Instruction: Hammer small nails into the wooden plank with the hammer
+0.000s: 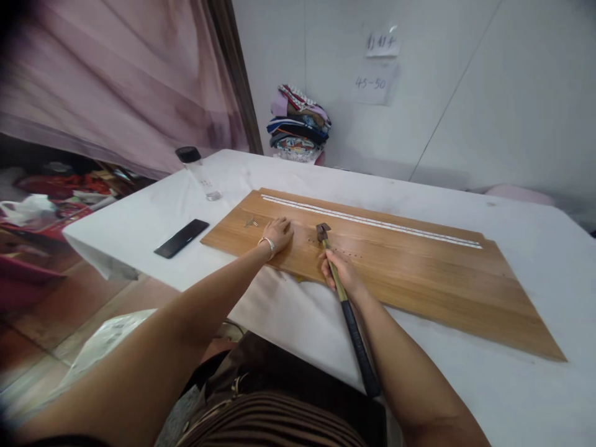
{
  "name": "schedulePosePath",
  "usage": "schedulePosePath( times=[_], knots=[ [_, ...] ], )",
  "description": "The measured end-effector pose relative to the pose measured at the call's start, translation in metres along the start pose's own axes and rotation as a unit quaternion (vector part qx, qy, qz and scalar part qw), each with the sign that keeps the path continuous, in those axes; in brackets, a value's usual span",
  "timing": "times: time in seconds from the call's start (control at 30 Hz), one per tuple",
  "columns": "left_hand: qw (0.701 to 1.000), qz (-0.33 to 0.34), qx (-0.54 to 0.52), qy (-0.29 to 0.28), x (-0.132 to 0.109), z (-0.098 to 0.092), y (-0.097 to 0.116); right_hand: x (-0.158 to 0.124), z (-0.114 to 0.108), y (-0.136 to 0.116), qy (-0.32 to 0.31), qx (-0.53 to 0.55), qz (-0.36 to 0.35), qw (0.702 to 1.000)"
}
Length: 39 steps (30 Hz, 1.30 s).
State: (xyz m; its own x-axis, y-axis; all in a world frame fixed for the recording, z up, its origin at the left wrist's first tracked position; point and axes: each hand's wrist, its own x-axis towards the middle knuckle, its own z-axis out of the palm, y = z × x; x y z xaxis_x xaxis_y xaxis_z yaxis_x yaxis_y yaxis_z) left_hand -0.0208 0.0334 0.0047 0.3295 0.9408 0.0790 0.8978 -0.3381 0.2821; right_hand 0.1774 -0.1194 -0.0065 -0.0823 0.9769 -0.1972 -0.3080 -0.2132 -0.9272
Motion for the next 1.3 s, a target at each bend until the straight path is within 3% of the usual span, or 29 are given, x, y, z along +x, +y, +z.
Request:
schedulePosePath(
  times=[0.2, 0.4, 0.57, 0.8, 1.07, 1.3],
  knots=[
    [0.995, 0.025, -0.085, 0.055, -0.009, 0.010, -0.017, -0.001, 0.002, -0.002, -0.008, 0.000, -0.003, 1.000],
    [0.982, -0.006, -0.166, 0.089, -0.012, 0.015, -0.026, 0.000, 0.001, 0.000, -0.017, -0.001, 0.001, 1.000],
    [0.991, 0.018, -0.123, 0.059, -0.019, 0.010, -0.020, -0.002, 0.002, -0.001, -0.011, 0.003, -0.003, 1.000],
    [1.000, 0.006, -0.023, 0.014, -0.054, 0.001, -0.001, -0.005, 0.003, -0.001, -0.008, 0.008, -0.002, 1.000],
    [0.998, -0.021, -0.022, 0.046, -0.090, 0.005, 0.011, -0.007, 0.004, -0.004, -0.011, 0.011, 0.000, 1.000],
    [0.998, -0.016, -0.015, 0.057, -0.095, 0.007, 0.013, -0.009, 0.003, -0.004, -0.008, 0.009, 0.006, 1.000]
  ],
)
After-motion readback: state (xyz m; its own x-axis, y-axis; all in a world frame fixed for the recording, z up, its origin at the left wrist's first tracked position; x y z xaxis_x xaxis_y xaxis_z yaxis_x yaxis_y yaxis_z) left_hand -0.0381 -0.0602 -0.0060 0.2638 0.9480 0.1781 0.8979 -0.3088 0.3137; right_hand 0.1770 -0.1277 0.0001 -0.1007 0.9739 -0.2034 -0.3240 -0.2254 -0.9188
